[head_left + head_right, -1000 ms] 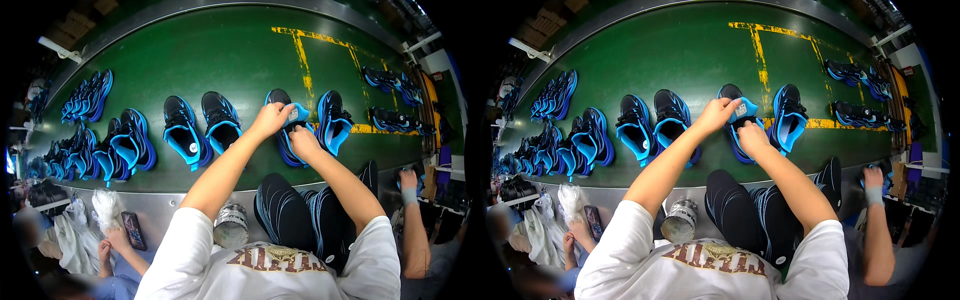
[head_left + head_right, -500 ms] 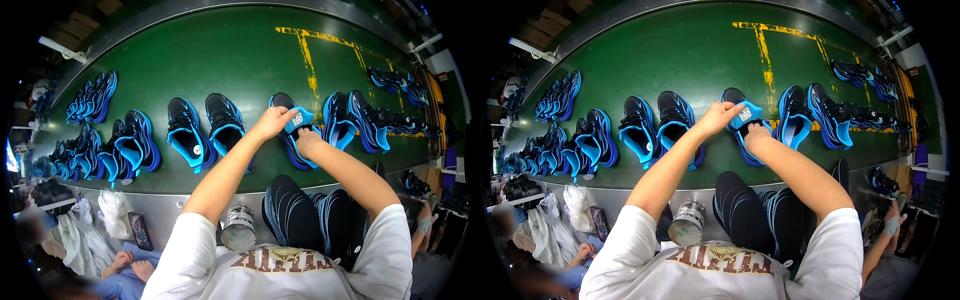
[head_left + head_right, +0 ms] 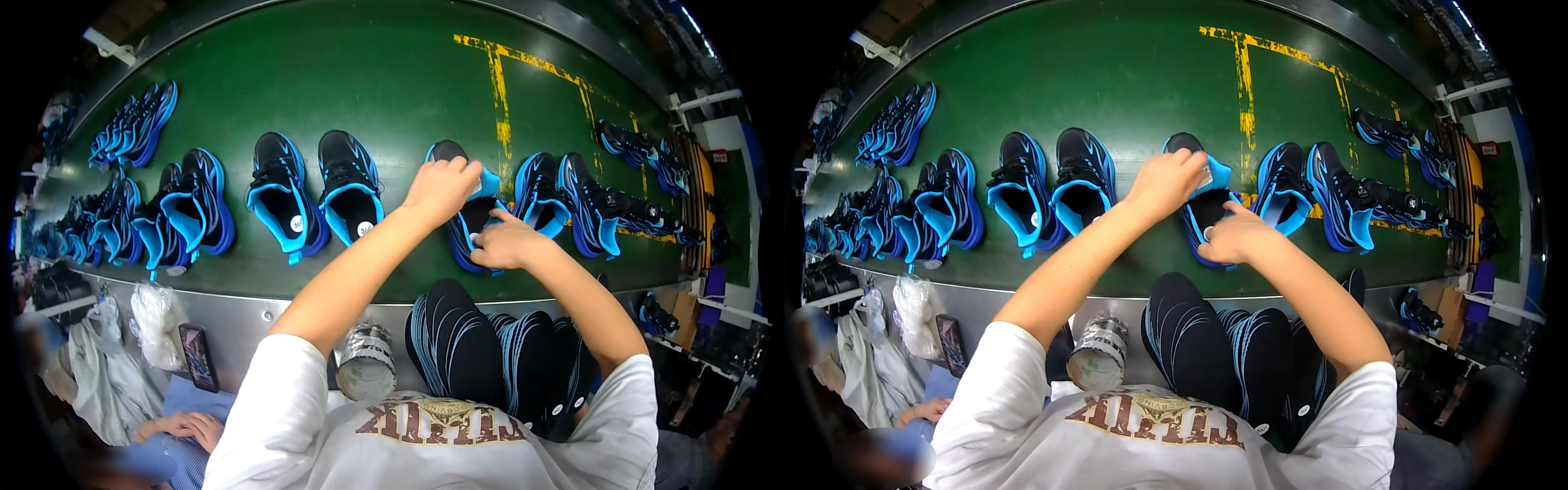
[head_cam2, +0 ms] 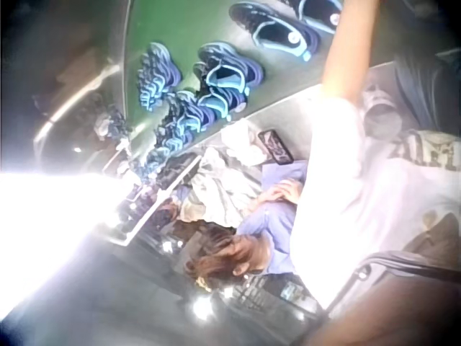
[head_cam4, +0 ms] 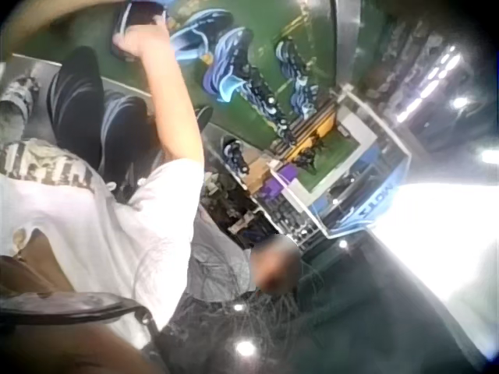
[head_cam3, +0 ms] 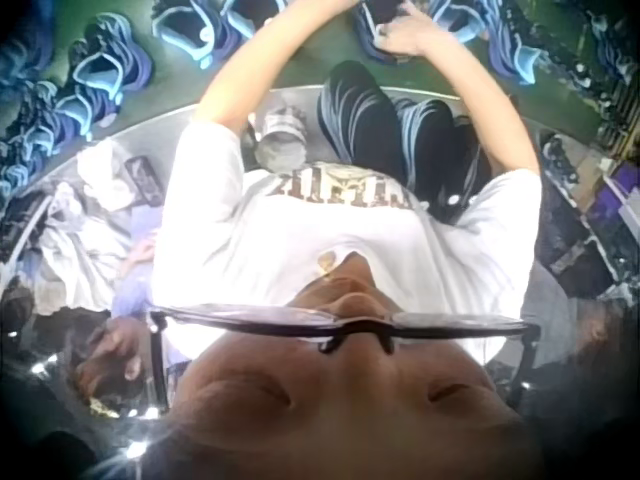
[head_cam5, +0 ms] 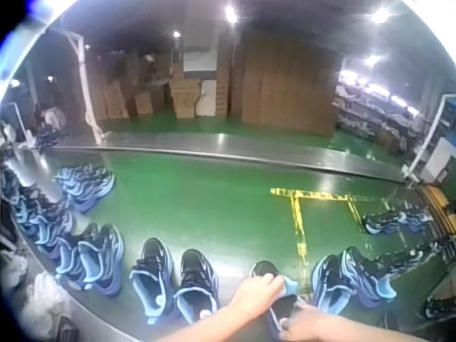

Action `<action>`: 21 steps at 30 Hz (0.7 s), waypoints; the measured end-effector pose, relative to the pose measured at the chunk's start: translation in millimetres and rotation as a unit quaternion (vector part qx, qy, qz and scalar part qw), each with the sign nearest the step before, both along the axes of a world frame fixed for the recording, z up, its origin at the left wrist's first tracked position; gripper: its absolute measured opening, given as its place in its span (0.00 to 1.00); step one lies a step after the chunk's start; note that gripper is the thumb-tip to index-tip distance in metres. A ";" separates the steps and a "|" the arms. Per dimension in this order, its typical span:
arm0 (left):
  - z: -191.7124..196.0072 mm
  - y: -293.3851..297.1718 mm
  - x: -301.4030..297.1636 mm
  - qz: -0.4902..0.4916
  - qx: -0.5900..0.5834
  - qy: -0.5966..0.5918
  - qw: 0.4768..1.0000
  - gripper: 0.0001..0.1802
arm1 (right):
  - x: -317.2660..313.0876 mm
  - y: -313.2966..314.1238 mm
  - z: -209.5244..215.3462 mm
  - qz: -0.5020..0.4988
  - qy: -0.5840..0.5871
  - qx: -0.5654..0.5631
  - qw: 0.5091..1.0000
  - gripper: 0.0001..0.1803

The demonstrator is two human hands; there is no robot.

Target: The person inserts blue insoles into several black and blue sneakers on a workbench, then retrieves a large stack of blue insoles from a plastic bag on the floor and places them on the workbench before continuing to insert them into the shoes.

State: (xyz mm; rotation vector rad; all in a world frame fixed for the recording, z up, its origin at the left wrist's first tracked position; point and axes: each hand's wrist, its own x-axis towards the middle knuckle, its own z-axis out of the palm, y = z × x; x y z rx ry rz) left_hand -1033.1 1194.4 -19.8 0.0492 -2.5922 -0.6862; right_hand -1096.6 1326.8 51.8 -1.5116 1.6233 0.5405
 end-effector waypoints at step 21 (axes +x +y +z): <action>7.2 16.5 39.7 -0.025 -0.061 0.014 0.998 0.12 | 12.1 70.8 32.0 -0.132 -0.022 -0.208 0.969 0.11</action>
